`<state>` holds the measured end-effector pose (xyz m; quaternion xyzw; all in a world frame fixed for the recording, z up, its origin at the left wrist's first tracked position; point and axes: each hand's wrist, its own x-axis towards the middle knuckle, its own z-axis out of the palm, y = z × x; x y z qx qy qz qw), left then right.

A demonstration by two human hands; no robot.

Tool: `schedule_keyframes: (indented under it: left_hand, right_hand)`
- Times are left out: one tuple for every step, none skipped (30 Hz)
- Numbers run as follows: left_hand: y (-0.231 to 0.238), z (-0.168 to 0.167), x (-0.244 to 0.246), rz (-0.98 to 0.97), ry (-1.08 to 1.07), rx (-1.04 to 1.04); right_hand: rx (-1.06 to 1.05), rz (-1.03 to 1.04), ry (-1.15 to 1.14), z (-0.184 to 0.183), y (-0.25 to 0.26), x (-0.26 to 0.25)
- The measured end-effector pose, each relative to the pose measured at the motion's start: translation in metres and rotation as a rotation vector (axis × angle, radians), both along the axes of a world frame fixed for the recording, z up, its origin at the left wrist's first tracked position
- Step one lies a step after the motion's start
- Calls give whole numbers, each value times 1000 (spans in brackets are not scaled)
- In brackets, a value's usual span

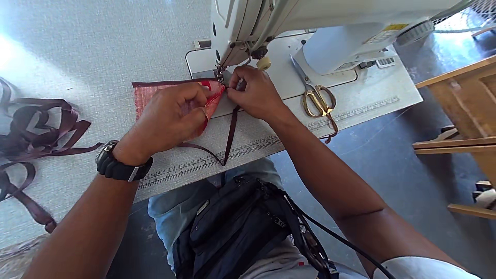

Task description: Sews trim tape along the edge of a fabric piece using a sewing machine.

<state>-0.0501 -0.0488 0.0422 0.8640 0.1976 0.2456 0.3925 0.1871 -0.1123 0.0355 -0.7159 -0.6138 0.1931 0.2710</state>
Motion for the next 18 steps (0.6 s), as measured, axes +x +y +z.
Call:
schedule_keyframes:
  left_hand:
    - [2,-3,-1,-12,-19,-5]
    - [3,-4,-1,-16,-16,-15]
    - [3,-5,-2,-10,-6,-26]
    - [3,-5,-2,-3,2,-32]
    - [3,-5,-2,2,6,-35]
    - [3,-5,-2,4,4,-36]
    - [3,-5,-2,4,0,-36]
    - [3,-4,-2,3,0,-36]
    - [3,-4,-2,2,-1,-37]
    - [3,-4,-2,-1,-3,-38]
    - [3,-4,-2,-3,-5,-39]
    - [3,-4,-2,-4,-6,-39]
    - [3,-3,-2,-5,-6,-40]
    - [3,-3,-2,-3,-5,-38]
    - [3,-3,-2,-2,-5,-37]
    - [3,-3,-2,0,-4,-38]
    - [3,-3,-2,1,-4,-39]
    - [3,-3,-2,0,-5,-37]
  right_hand:
    - [41,13,11,-4,-1,1]
    - [86,22,30,-8,-1,3]
    - [135,28,55,-12,-1,3]
    - [156,30,71,-13,-2,3]
    - [163,24,81,-14,-2,3]
    - [165,10,82,-14,-2,2]
    - [161,-6,77,-14,-1,2]
    - [157,-25,71,-13,-1,0]
    - [151,-42,64,-12,-1,-1]
    - [146,-59,63,-11,-1,-2]
    - [137,-73,69,-10,-1,-3]
    - [125,-88,81,-10,-1,-4]
    - [106,-104,99,-9,-1,-5]
    - [87,-116,121,-8,-1,-6]
    - [64,-124,145,-7,-2,-7]
    - [44,-132,159,-6,-2,-8]
    - [20,-149,169,-4,-2,-9]
    - [-5,-171,172,-2,-3,-11]
